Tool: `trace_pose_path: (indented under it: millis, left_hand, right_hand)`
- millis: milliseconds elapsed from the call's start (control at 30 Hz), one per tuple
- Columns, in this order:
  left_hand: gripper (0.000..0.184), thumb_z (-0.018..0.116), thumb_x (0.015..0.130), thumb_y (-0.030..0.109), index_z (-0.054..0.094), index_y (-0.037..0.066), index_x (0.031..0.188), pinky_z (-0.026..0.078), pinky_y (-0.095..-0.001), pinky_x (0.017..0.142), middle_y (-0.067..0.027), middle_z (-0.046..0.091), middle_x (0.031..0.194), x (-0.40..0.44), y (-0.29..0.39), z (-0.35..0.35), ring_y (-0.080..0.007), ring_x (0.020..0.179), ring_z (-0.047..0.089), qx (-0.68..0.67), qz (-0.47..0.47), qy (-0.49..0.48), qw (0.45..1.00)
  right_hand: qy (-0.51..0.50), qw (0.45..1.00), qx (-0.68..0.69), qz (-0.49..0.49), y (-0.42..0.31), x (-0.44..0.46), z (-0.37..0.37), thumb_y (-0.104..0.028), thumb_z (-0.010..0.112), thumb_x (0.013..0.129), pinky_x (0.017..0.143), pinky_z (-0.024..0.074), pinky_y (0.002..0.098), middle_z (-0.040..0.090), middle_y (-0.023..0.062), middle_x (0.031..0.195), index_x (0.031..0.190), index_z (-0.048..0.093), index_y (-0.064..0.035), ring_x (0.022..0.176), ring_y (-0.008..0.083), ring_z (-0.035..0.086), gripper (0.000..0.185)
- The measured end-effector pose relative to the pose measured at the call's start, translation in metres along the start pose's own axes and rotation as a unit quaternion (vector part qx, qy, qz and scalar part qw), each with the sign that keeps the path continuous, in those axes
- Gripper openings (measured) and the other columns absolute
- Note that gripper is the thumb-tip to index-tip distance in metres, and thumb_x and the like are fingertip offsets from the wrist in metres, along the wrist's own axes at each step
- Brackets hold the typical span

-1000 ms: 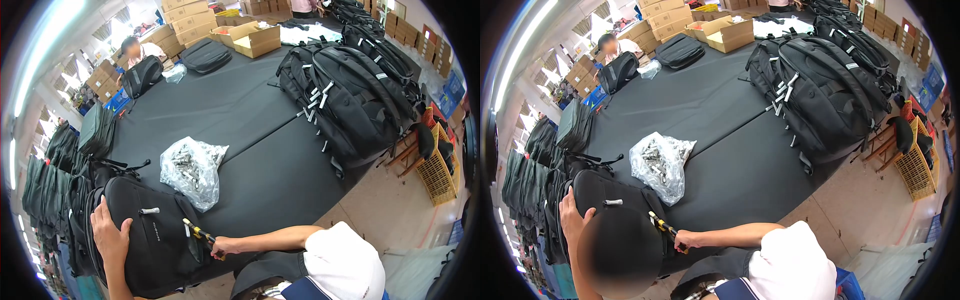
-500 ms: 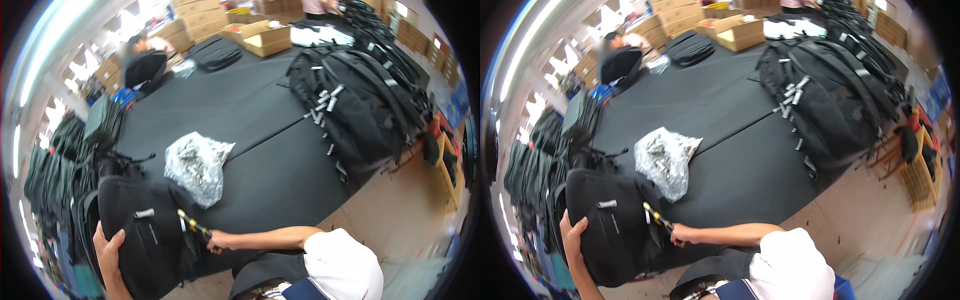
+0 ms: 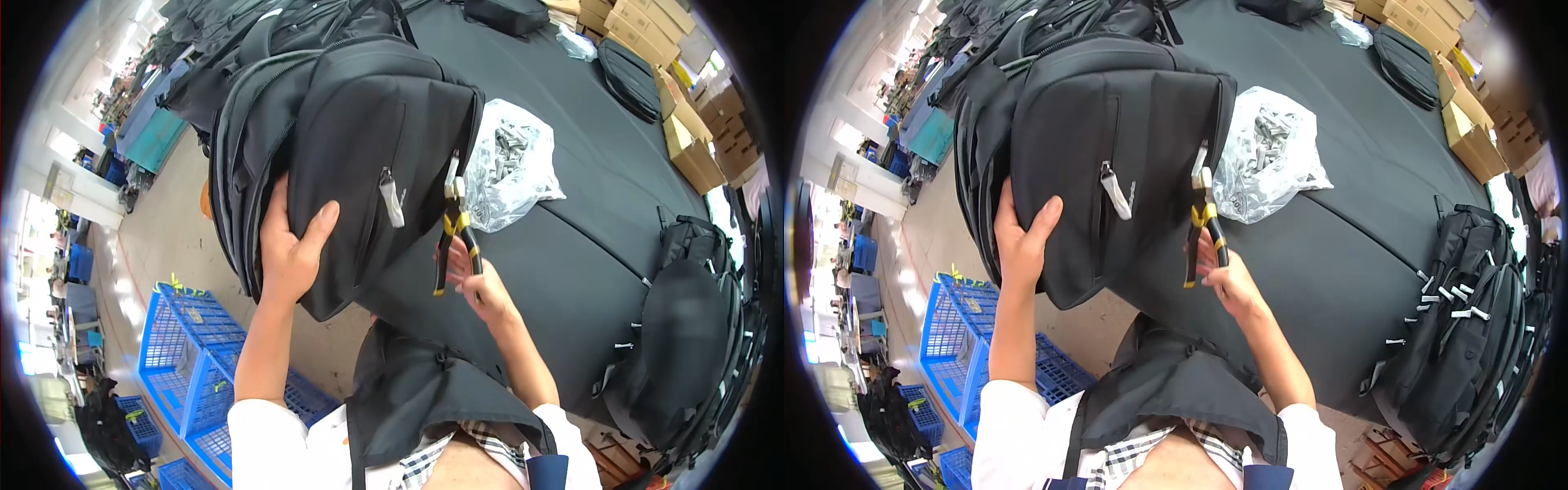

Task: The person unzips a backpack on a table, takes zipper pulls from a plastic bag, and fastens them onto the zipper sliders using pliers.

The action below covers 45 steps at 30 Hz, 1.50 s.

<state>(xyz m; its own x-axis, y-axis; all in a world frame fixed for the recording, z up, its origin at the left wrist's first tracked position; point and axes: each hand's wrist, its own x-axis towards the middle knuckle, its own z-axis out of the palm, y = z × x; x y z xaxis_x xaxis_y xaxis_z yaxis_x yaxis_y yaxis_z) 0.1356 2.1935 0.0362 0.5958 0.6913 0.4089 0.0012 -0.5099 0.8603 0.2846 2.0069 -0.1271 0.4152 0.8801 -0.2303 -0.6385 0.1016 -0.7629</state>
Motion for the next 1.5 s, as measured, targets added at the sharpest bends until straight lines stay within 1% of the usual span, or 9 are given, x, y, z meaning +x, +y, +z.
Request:
trace_pose_path:
  millis: [133,233,333,367,533,733,1000,1200,1500]
  left_hand:
    - [0.043,0.06,0.083,0.01,0.044,-0.004,0.121,0.038,-0.0264,0.09,-0.0107,0.055,0.111,0.001,-0.012,0.017,-0.0153,0.1,0.051,-0.059,0.006,0.0,0.998]
    - [0.039,0.058,0.084,0.008,0.045,-0.004,0.119,0.038,-0.0264,0.089,-0.0107,0.056,0.11,0.003,-0.02,0.036,-0.0157,0.099,0.052,-0.047,0.044,0.01,0.998]
    - [0.038,0.058,0.085,0.008,0.046,-0.004,0.119,0.038,-0.0265,0.089,-0.0108,0.056,0.109,0.006,-0.02,0.054,-0.016,0.099,0.052,-0.057,0.052,0.012,0.997]
    - [0.038,0.057,0.085,0.008,0.046,-0.004,0.119,0.038,-0.0265,0.089,-0.011,0.056,0.109,0.007,-0.02,0.058,-0.0161,0.099,0.052,-0.062,0.048,0.017,0.997]
    - [0.038,0.057,0.085,0.008,0.046,-0.004,0.119,0.038,-0.0263,0.089,-0.011,0.056,0.11,0.007,-0.018,0.062,-0.0161,0.099,0.052,-0.062,0.05,0.019,0.997]
    - [0.038,0.057,0.085,0.008,0.046,-0.004,0.119,0.038,-0.0265,0.09,-0.0108,0.055,0.11,0.007,-0.021,0.06,-0.0161,0.1,0.052,-0.06,0.051,0.007,0.997]
    - [0.042,0.057,0.085,0.008,0.043,-0.003,0.122,0.038,-0.0276,0.09,-0.0122,0.054,0.112,0.002,-0.012,0.063,-0.0175,0.102,0.051,-0.062,0.042,-0.016,0.997]
    - [0.045,0.057,0.085,0.011,0.041,-0.003,0.124,0.038,-0.0288,0.091,-0.014,0.053,0.114,-0.005,-0.01,0.065,-0.0199,0.104,0.051,-0.047,0.046,-0.033,0.997]
    - [0.046,0.057,0.085,0.009,0.039,-0.003,0.125,0.038,-0.0286,0.091,-0.0137,0.052,0.116,-0.001,-0.012,0.061,-0.0192,0.105,0.05,-0.078,0.046,-0.064,0.994]
  right_hand:
    - [-0.091,0.991,0.102,-0.007,0.007,-0.044,0.021,0.003,0.048,0.051,0.101,0.0289,0.0388,0.038,0.014,0.136,0.136,0.029,-0.0018,0.125,0.028,0.037,0.088]
    - [-0.159,0.983,0.076,-0.05,-0.009,-0.065,0.044,-0.002,0.055,0.055,0.101,0.0279,0.0391,0.035,0.0146,0.138,0.137,0.027,-0.0031,0.127,0.0288,0.035,0.087]
    - [-0.164,0.985,0.048,-0.024,-0.023,-0.072,0.059,-0.01,0.061,0.057,0.101,0.028,0.0388,0.034,0.0148,0.139,0.138,0.027,-0.004,0.127,0.0285,0.036,0.087]
    - [-0.154,0.988,0.027,-0.005,-0.022,-0.069,0.061,-0.013,0.06,0.05,0.097,0.0309,0.0383,0.033,0.0175,0.139,0.139,0.023,-0.0025,0.126,0.0286,0.037,0.097]
    - [-0.19,0.981,0.022,0.02,-0.015,-0.052,0.061,-0.012,0.058,0.05,0.096,0.0323,0.0368,0.033,0.0151,0.14,0.139,0.021,-0.0023,0.126,0.0268,0.037,0.096]
    - [-0.182,0.981,0.053,0.041,-0.009,-0.044,0.059,-0.006,0.057,0.052,0.091,0.0373,0.0311,0.03,0.0142,0.141,0.139,0.021,-0.0027,0.127,0.026,0.034,0.094]
    - [-0.141,0.978,0.156,-0.011,-0.003,-0.042,0.068,0.002,0.054,0.057,0.099,0.0334,0.044,0.022,0.0118,0.144,0.139,0.02,-0.0028,0.132,0.0248,0.024,0.089]
    - [-0.082,0.99,0.047,-0.108,-0.007,-0.03,0.068,0.006,0.049,0.059,0.105,0.0263,0.0442,0.027,0.0096,0.142,0.136,0.028,0.0,0.132,0.0221,0.026,0.08]
    - [-0.062,0.995,0.001,-0.078,-0.035,-0.03,0.067,0.004,0.048,0.053,0.105,0.0237,0.0413,0.028,0.0112,0.143,0.138,0.025,0.0009,0.132,0.0232,0.027,0.087]
